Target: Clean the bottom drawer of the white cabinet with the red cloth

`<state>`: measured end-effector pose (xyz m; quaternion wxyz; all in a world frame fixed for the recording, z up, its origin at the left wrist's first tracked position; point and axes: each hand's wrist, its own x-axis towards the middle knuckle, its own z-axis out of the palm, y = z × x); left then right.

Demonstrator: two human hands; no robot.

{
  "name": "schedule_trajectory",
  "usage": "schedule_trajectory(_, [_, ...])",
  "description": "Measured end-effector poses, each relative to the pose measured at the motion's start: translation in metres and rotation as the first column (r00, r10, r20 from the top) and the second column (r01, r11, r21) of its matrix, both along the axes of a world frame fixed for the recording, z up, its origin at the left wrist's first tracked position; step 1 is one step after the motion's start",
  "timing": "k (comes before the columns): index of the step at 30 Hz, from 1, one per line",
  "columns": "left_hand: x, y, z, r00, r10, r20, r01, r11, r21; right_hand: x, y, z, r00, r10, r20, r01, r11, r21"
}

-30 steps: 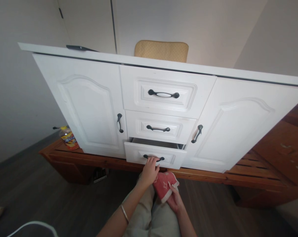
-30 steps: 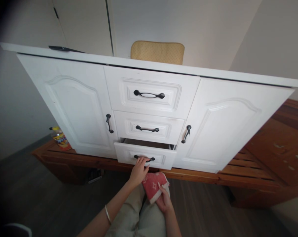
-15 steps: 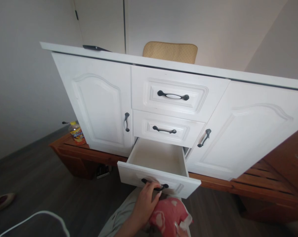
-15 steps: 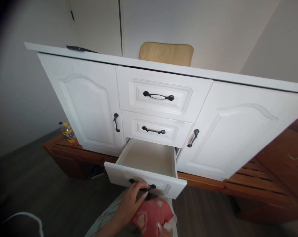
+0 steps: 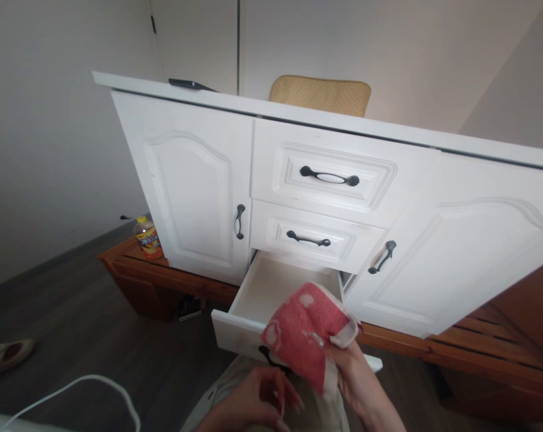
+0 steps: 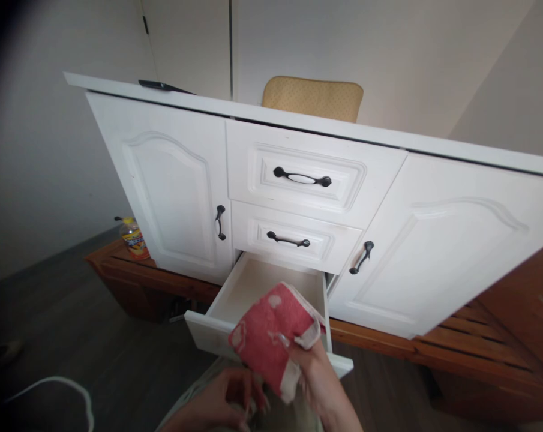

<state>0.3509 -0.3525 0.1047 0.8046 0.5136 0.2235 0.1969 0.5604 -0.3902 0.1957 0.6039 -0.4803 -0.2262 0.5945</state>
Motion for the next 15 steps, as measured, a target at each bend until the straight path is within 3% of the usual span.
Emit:
schedule_trajectory(3, [-0.003, 0.009, -0.025, 0.966, -0.258, 0.017, 0.259, 0.964, -0.054, 0.013, 0.061, 0.040, 0.940, 0.180, 0.291, -0.218, 0.970, 0.104])
schedule_trajectory(4, [-0.001, 0.013, -0.037, 0.954, -0.299, 0.005, 0.298, 0.951, -0.078, 0.016, 0.083, 0.045, 0.857, 0.254, 0.448, -0.332, 0.938, 0.103])
schedule_trajectory(5, [0.002, 0.016, -0.050, 0.948, -0.319, 0.002, 0.317, 0.942, -0.113, 0.018, 0.107, 0.046, 0.715, 0.325, 0.618, -0.443, 0.895, 0.042])
schedule_trajectory(6, [0.005, 0.020, -0.063, 0.944, -0.330, 0.012, 0.327, 0.931, -0.161, 0.017, 0.130, 0.045, 0.519, 0.369, 0.771, -0.508, 0.859, -0.069])
schedule_trajectory(7, [0.009, 0.023, -0.074, 0.934, -0.354, 0.038, 0.354, 0.908, -0.224, 0.014, 0.153, 0.041, 0.299, 0.398, 0.867, -0.517, 0.832, -0.203])
schedule_trajectory(9, [0.017, 0.029, -0.093, 0.916, -0.388, 0.104, 0.400, 0.854, -0.334, 0.001, 0.194, 0.030, 0.106, 0.407, 0.907, -0.463, 0.827, -0.317])
schedule_trajectory(11, [0.023, 0.034, -0.104, 0.908, -0.398, 0.132, 0.416, 0.814, -0.405, -0.018, 0.228, 0.017, 0.020, 0.400, 0.916, -0.407, 0.840, -0.358])
schedule_trajectory(15, [0.025, 0.040, -0.112, 0.908, -0.414, 0.059, 0.398, 0.810, -0.431, -0.055, 0.266, -0.008, -0.118, 0.408, 0.905, -0.378, 0.825, -0.421])
